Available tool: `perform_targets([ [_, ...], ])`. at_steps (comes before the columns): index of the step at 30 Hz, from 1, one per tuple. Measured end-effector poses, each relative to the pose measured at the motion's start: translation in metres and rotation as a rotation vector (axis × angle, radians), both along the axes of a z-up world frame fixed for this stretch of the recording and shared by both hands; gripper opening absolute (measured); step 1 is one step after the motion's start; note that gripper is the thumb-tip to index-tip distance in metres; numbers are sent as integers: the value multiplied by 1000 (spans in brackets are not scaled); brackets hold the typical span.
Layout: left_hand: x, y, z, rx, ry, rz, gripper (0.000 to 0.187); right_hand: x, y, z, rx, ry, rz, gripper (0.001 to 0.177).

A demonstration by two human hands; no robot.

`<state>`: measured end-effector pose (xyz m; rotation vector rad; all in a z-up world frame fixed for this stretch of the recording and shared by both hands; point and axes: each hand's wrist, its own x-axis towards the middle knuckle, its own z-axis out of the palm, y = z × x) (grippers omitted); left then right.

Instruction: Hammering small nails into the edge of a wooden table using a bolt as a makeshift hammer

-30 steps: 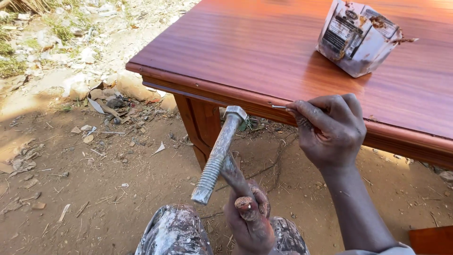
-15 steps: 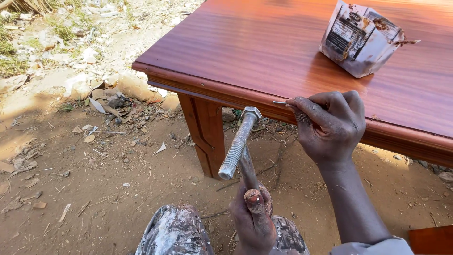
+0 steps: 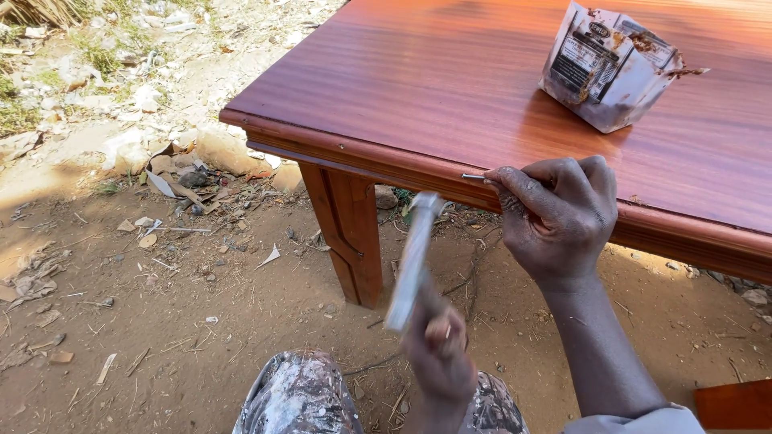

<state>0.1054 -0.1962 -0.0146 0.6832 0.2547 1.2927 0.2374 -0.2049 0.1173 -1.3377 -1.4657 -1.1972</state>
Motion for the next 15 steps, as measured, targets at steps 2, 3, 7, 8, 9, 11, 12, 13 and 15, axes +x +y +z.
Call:
perform_targets([
  [2, -12, 8, 1, 220, 421, 12, 17, -1, 0, -1, -2, 3, -10, 16],
  [3, -17, 12, 2, 444, 840, 33, 28, -1, 0, -1, -4, 4, -16, 16],
  [7, -26, -1, 10, 474, 225, 333, 56, -3, -4, 3, -21, 12, -16, 11],
  [8, -29, -3, 13, 365, 191, 330, 46, -6, -6, 5, -15, 64, 51, 9],
  [9, -33, -5, 15, 254, 159, 327, 61, -8, -8, 7, -7, 115, 117, 7],
  [11, -40, -5, -2, 234, 196, 307, 58, -12, -37, 2, 47, 184, 63, 8],
  [12, -40, -2, -9, 211, 229, 299, 57, -11, -49, 1, 101, 246, 20, 9],
  [13, -37, -3, -13, 218, 224, 293, 57, 3, -71, -8, 108, 242, 13, 9],
  [15, -31, -11, -24, 50, 177, 344, 57, 31, -116, -30, 138, 162, -169, 11],
])
